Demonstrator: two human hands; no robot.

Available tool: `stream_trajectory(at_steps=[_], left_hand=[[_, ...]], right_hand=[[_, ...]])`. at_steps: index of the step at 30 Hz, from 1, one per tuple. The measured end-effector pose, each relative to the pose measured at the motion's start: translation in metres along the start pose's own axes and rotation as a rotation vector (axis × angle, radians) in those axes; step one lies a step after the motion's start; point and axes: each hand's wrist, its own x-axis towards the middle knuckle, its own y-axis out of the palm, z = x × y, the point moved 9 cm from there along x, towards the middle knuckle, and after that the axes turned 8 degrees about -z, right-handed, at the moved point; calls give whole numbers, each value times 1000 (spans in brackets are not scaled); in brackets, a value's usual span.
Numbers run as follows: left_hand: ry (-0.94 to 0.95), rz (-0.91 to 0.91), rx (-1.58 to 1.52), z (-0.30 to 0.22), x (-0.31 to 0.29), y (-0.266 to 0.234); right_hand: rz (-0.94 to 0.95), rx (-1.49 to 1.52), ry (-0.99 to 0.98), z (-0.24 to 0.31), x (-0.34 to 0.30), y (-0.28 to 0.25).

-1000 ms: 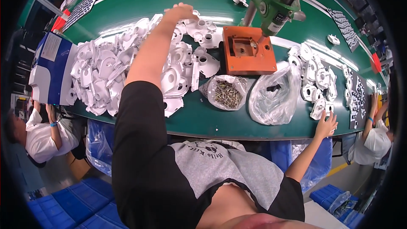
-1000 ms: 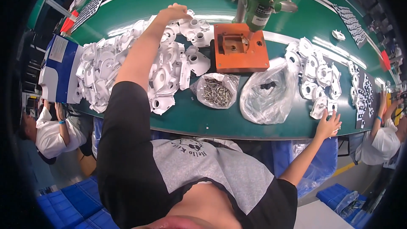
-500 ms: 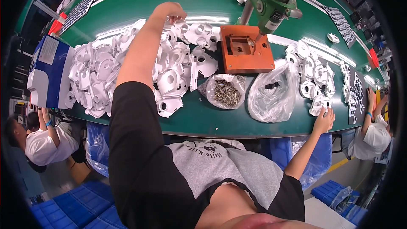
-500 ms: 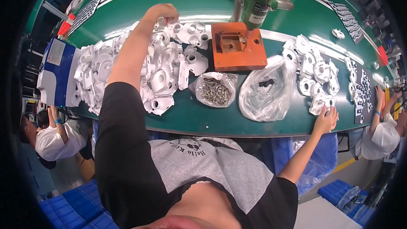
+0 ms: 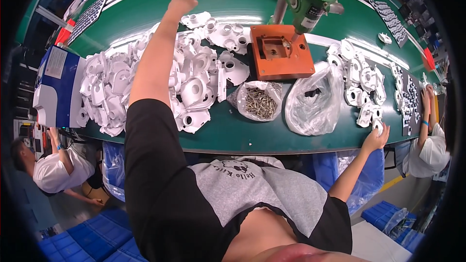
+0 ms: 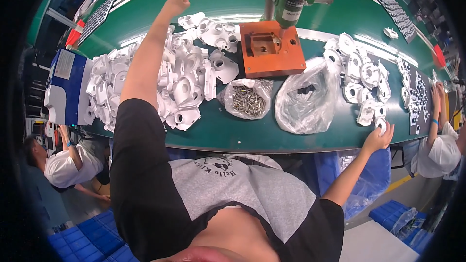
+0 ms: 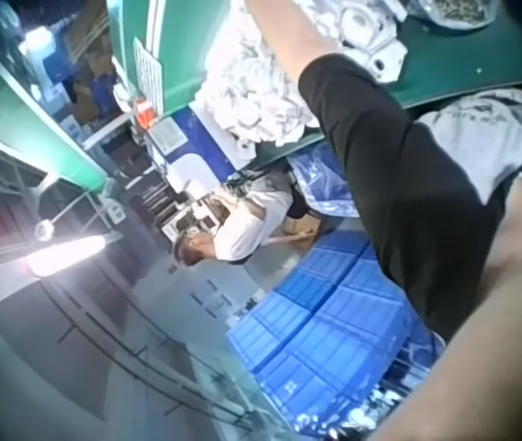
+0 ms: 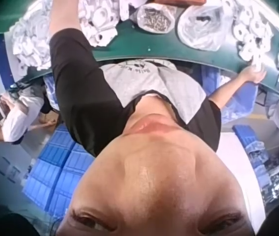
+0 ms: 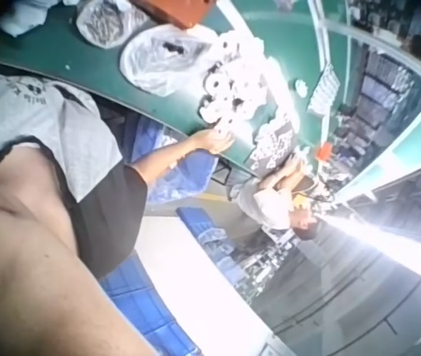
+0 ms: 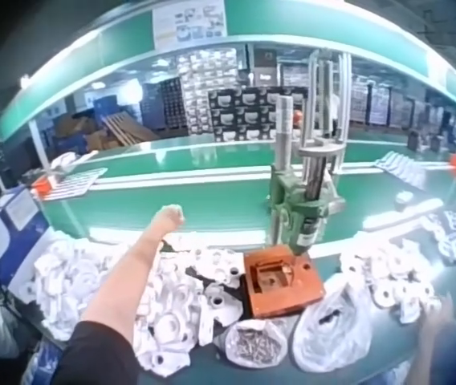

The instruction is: Assembling white plastic components using a manual press and small screws on an electronics factory assembly line.

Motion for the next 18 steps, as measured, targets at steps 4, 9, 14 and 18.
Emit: stream_trajectory(at_steps=[4, 9, 14, 18], left_hand=[[142, 345, 106, -20, -22, 42], [195, 343, 299, -25, -22, 59], [83, 63, 309, -13, 0, 30], [257, -173, -15, -49, 0, -46]], right_hand=[[313, -59, 36, -22, -20, 19], [288, -38, -68, -13, -19, 14], [153, 24, 252, -48, -18, 2], [-69, 336, 515, -117, -25, -5]])
